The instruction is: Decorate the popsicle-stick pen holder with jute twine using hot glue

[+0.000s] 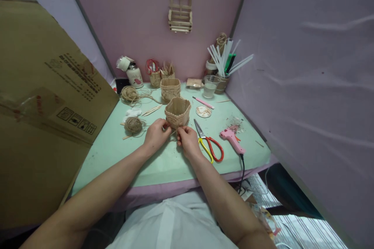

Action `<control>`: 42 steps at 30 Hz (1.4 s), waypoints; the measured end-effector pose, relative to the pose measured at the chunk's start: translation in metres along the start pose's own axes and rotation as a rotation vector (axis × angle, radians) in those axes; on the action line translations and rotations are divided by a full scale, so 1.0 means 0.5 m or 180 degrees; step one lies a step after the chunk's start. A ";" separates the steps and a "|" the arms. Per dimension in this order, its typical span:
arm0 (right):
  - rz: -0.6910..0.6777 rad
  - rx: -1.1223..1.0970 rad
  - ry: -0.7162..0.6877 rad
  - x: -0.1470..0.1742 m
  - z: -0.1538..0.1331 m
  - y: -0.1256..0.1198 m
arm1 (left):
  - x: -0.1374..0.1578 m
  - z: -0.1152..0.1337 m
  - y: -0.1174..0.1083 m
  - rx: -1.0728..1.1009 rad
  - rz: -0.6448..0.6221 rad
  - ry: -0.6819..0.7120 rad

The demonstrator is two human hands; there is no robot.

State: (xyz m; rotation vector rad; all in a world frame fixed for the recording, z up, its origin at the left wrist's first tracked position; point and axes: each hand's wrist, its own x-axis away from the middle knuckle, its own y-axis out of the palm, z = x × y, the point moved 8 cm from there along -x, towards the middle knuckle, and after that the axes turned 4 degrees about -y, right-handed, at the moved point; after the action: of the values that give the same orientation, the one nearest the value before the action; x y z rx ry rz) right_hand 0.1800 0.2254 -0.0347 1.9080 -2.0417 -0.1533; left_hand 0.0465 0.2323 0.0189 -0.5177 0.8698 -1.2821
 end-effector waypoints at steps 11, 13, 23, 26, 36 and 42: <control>0.0010 0.0008 -0.0051 -0.003 0.001 -0.001 | -0.004 -0.034 0.014 0.1525 -0.0429 -0.0786; 0.0022 0.0017 -0.0049 -0.004 0.001 -0.002 | -0.006 -0.039 0.023 0.1824 -0.0602 -0.0908; 0.0036 -0.0011 -0.0090 -0.002 -0.001 -0.001 | -0.010 -0.021 -0.012 0.1092 0.0150 -0.0163; 0.0060 -0.0015 -0.0095 -0.002 -0.001 -0.002 | -0.004 -0.003 -0.018 0.0692 0.0335 0.0194; 0.0167 0.0003 -0.0173 -0.004 -0.002 -0.005 | -0.003 0.003 -0.018 0.0103 0.0549 0.0405; 0.0224 0.0035 -0.0167 -0.004 -0.004 -0.005 | -0.001 0.009 -0.015 0.0025 0.0551 0.0482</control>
State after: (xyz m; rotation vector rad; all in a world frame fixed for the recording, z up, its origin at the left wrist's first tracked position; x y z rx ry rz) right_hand 0.1831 0.2272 -0.0340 1.8541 -2.1452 -0.1770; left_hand 0.0454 0.2304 0.0275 -0.3343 1.0130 -1.1761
